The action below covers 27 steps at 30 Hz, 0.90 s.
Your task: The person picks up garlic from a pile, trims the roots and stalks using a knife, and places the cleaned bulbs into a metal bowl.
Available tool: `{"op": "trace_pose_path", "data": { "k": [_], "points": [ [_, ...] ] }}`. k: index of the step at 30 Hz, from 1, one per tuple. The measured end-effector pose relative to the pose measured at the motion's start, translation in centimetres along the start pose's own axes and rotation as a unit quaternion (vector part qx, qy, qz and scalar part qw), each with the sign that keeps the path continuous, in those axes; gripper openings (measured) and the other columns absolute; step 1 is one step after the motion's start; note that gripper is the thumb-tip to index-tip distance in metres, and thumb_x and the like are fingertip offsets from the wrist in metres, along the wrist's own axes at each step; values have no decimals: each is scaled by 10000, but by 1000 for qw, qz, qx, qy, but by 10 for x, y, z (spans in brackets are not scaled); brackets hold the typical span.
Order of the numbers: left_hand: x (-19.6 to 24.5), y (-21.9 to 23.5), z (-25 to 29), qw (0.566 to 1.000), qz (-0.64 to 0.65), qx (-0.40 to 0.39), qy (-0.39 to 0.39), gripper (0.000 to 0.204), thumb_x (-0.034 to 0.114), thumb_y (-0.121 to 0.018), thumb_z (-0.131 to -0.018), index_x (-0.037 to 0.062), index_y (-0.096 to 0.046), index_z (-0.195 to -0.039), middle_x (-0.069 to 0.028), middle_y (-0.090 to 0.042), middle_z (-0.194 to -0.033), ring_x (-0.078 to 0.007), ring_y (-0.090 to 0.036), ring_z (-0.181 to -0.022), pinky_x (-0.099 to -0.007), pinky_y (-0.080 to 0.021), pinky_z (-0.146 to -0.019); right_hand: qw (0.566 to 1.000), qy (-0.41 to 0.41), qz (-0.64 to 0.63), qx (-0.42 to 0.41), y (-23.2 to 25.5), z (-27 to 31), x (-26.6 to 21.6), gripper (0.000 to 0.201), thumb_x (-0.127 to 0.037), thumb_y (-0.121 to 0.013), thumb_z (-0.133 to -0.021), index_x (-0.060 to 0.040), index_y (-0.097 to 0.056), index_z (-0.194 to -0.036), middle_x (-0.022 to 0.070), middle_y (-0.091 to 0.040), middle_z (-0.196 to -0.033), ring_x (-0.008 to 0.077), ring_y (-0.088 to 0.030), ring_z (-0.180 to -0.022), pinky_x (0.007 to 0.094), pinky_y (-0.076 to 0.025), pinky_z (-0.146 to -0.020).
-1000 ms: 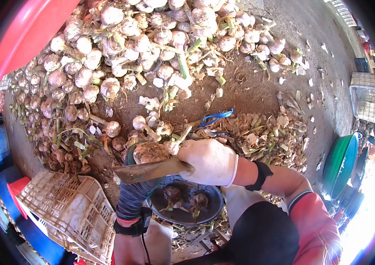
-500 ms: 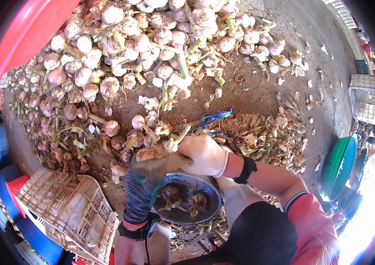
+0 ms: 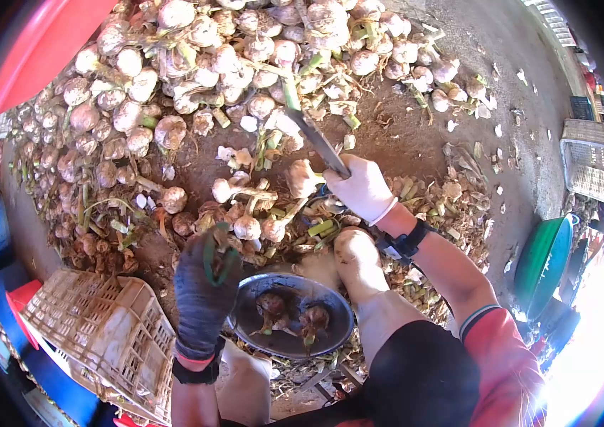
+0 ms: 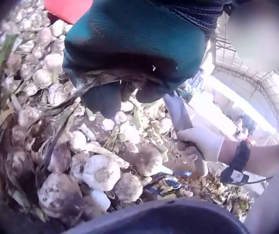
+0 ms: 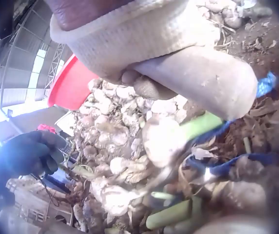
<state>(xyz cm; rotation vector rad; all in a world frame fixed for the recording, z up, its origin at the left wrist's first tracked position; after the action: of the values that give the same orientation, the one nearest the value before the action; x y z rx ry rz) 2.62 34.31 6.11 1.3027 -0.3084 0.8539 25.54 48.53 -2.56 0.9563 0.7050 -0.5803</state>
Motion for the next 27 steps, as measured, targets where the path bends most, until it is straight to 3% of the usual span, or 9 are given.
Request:
{"op": "trace_pose_path", "data": {
  "k": [4,9,13,15,18,23,25,26,27],
  "points": [
    [41,-17,-42,962,-194,71,-179,355,173,-660,-785,62,-584,-1114,-123,-593,-961,-301,-573,-861,-394,-468,-772,996,-17,-17,89,25,3,19,255,-232,-616,-799,22,-623,-793,197,-579,-614,272,-601,-562,355,-469,-566],
    [64,-101,-94,958,-184,-43,-214,543,231,-718,-705,82,-532,-1192,-162,-555,-1118,-336,-533,-1042,-440,-435,-893,988,-66,-69,125,39,14,38,242,-218,-621,-800,23,-611,-792,137,-555,-570,128,-547,-540,325,-446,-529],
    [36,-174,-103,954,-215,-28,-210,573,200,-755,-653,82,-529,-1167,-161,-554,-1113,-346,-528,-1058,-448,-432,-925,994,-53,-55,77,37,27,34,221,-203,-611,-797,18,-612,-789,147,-561,-583,161,-558,-531,335,-451,-527],
    [45,-167,-108,956,-181,-24,-231,552,165,-753,-645,55,-527,-1135,-173,-559,-1046,-350,-567,-953,-426,-471,-871,997,-47,-34,45,34,33,28,209,-197,-606,-794,11,-599,-767,180,-564,-628,276,-582,-571,371,-460,-560],
    [30,-148,-103,968,218,-119,-35,413,103,-730,-709,29,-515,-1053,-96,-547,-878,-184,-550,-783,-307,-500,-720,998,13,-31,52,38,40,11,195,-187,-609,-791,4,-596,-755,184,-570,-665,333,-590,-630,394,-465,-583],
    [17,-98,-66,943,301,-129,57,419,111,-753,-728,21,-502,-1052,-62,-577,-894,-122,-544,-760,-270,-496,-654,987,158,3,37,20,40,-17,183,-190,-610,-777,-10,-602,-748,192,-555,-667,383,-577,-667,433,-468,-618],
    [27,-76,-47,914,351,-159,124,449,124,-774,-720,20,-497,-1058,-52,-586,-844,-116,-546,-722,-270,-493,-631,994,18,92,-53,-3,22,11,207,-208,-588,-799,-5,-617,-773,202,-597,-721,363,-609,-715,426,-485,-655],
    [27,-59,-45,953,275,-122,15,424,114,-763,-734,26,-496,-1052,-42,-583,-809,-100,-542,-698,-257,-488,-623,994,-8,91,-63,-4,21,14,212,-212,-590,-801,-4,-623,-788,205,-606,-732,356,-616,-719,417,-489,-660],
    [22,-55,-43,955,272,-117,18,424,114,-763,-734,26,-496,-1052,-42,-583,-809,-100,-542,-698,-257,-488,-623,993,-35,89,-73,-3,22,15,217,-216,-591,-802,-2,-630,-802,207,-614,-742,350,-623,-723,408,-493,-666]
  ]
}}
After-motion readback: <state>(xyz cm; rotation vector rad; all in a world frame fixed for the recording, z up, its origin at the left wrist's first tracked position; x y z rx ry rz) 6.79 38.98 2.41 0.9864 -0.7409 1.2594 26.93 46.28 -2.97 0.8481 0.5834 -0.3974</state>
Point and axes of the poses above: each hand's wrist, its own z-axis away from the middle knuckle, its own y-axis out of the back of the hand, x = y × z, the point moved 6 cm from there along -z, towards the middle knuckle
